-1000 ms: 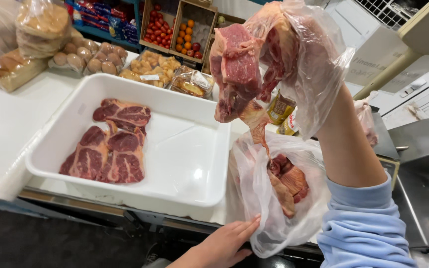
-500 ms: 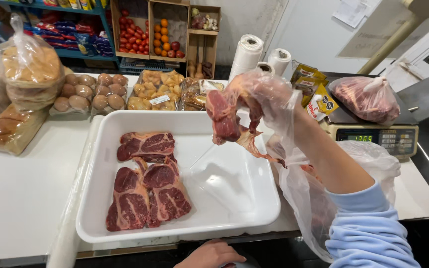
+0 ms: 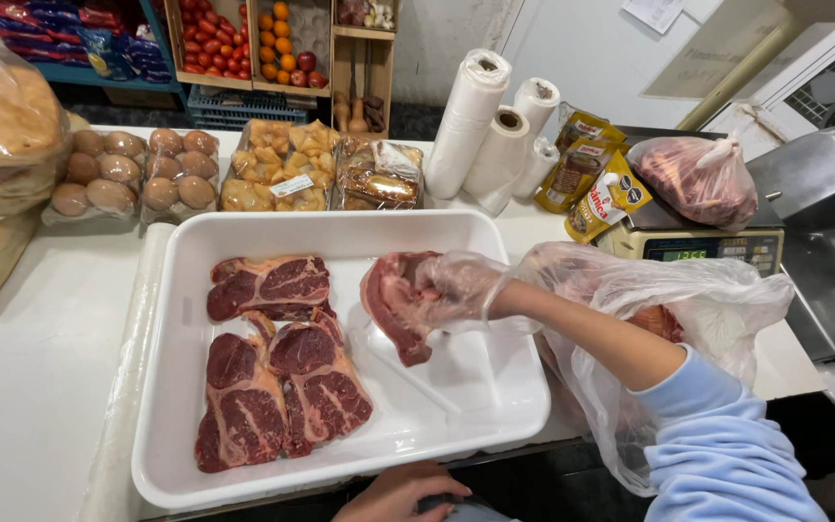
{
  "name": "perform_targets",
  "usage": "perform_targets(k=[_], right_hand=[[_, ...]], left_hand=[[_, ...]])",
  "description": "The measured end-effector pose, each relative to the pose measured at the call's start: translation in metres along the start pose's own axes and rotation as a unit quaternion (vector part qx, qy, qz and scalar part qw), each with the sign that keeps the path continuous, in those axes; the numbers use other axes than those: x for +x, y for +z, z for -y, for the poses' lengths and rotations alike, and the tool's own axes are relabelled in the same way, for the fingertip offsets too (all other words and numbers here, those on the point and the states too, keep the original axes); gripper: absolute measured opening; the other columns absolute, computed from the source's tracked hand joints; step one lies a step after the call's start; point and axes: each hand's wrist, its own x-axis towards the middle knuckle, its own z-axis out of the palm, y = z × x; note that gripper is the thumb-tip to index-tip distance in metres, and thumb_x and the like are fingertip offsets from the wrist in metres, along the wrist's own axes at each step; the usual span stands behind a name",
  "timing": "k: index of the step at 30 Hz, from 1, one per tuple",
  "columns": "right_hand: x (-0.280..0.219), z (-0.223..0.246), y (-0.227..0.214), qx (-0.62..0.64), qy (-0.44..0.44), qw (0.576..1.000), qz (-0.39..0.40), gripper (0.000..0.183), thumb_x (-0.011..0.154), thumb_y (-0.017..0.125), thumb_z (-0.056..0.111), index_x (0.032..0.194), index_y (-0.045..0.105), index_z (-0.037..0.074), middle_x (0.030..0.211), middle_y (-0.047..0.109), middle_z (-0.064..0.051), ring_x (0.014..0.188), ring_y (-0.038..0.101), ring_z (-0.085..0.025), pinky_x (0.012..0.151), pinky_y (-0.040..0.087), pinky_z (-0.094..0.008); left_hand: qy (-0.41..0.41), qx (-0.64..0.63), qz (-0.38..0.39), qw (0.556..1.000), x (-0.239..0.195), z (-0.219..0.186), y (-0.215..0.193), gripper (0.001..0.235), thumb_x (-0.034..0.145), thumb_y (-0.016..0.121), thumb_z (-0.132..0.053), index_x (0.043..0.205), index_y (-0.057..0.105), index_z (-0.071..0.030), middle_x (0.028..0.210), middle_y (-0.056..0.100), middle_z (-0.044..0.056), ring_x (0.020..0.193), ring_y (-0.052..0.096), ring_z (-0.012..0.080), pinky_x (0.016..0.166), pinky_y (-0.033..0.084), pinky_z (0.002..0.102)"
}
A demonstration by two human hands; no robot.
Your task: The person, wearing a plastic glove, transfers meat cuts from a plastic bag onto a white tray and then ties a bag of meat before placing it on a scale.
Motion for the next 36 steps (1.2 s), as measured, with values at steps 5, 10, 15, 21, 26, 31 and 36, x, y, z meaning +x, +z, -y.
perform_targets(k=[5, 10, 15, 21, 26, 31, 36], right_hand=[[0.013, -0.050, 0.049, -0.363, -0.184, 0.913, 0.040, 0.031, 0.091, 0.042, 0.043, 0.095, 0.056, 0.016, 0.089, 0.062, -0.007, 0.080, 0.062, -0.029, 0.069, 0.047, -0.043], [0.015, -0.044, 0.027, -0.443, -0.195, 0.874, 0.045, 0.019, 0.086, 0.057, 0.029, 0.077, 0.062, 0.012, 0.068, 0.058, -0.004, 0.069, 0.055, -0.024, 0.067, 0.045, -0.039], [0.031, -0.048, 0.019, -0.457, -0.201, 0.863, 0.073, 0.032, 0.095, 0.051, 0.029, 0.065, 0.055, 0.017, 0.066, 0.059, 0.002, 0.068, 0.053, -0.021, 0.072, 0.041, -0.035], [0.024, 0.032, -0.011, -0.415, 0.064, 0.882, 0.214, 0.031, 0.082, 0.068, 0.031, 0.091, 0.062, 0.002, 0.082, 0.063, -0.010, 0.077, 0.062, -0.022, 0.075, 0.056, -0.029], [0.080, 0.019, 0.013, -0.483, -0.298, 0.823, 0.008, 0.023, 0.093, 0.042, 0.011, 0.112, 0.056, 0.012, 0.108, 0.058, -0.009, 0.103, 0.051, -0.027, 0.092, 0.041, -0.039], [0.105, 0.006, 0.027, -0.571, -0.372, 0.732, -0.007, 0.053, 0.071, 0.069, 0.005, 0.118, 0.048, 0.018, 0.117, 0.047, -0.004, 0.113, 0.041, -0.023, 0.102, 0.032, -0.038], [0.115, -0.006, 0.034, -0.564, -0.447, 0.687, -0.102, 0.021, 0.079, 0.061, 0.031, 0.098, 0.059, 0.024, 0.098, 0.059, -0.002, 0.092, 0.056, -0.023, 0.074, 0.043, -0.043]], left_hand=[[0.029, 0.028, -0.057, 0.998, 0.000, 0.008, 0.009, 0.022, 0.088, 0.055, -0.014, 0.108, 0.064, -0.012, 0.101, 0.065, 0.006, 0.090, 0.061, 0.0207, 0.079, 0.044, 0.026], [0.069, 0.038, -0.095, 0.992, 0.002, 0.033, 0.027, 0.023, 0.088, 0.053, -0.016, 0.109, 0.063, -0.013, 0.098, 0.065, 0.006, 0.088, 0.062, 0.0225, 0.074, 0.047, 0.030], [0.063, 0.040, -0.113, 0.991, 0.003, 0.030, 0.028, 0.023, 0.086, 0.055, -0.015, 0.107, 0.064, -0.013, 0.098, 0.066, 0.003, 0.089, 0.062, 0.0218, 0.076, 0.048, 0.031], [0.074, 0.026, -0.132, 0.988, 0.002, 0.028, 0.030, 0.021, 0.086, 0.056, -0.017, 0.105, 0.064, -0.012, 0.096, 0.067, 0.005, 0.085, 0.064, 0.0228, 0.075, 0.049, 0.032], [0.072, 0.048, -0.163, 0.983, 0.005, 0.026, 0.033, 0.020, 0.084, 0.058, -0.017, 0.101, 0.067, -0.012, 0.092, 0.069, 0.004, 0.082, 0.065, 0.0224, 0.071, 0.050, 0.034], [0.071, 0.063, -0.178, 0.979, 0.006, 0.027, 0.035, 0.019, 0.084, 0.057, -0.019, 0.099, 0.068, -0.013, 0.089, 0.069, 0.003, 0.079, 0.066, 0.0218, 0.068, 0.050, 0.033], [0.077, 0.069, -0.199, 0.975, 0.007, 0.029, 0.039, 0.017, 0.083, 0.059, -0.019, 0.097, 0.068, -0.013, 0.085, 0.068, 0.004, 0.074, 0.065, 0.0225, 0.064, 0.049, 0.033]])
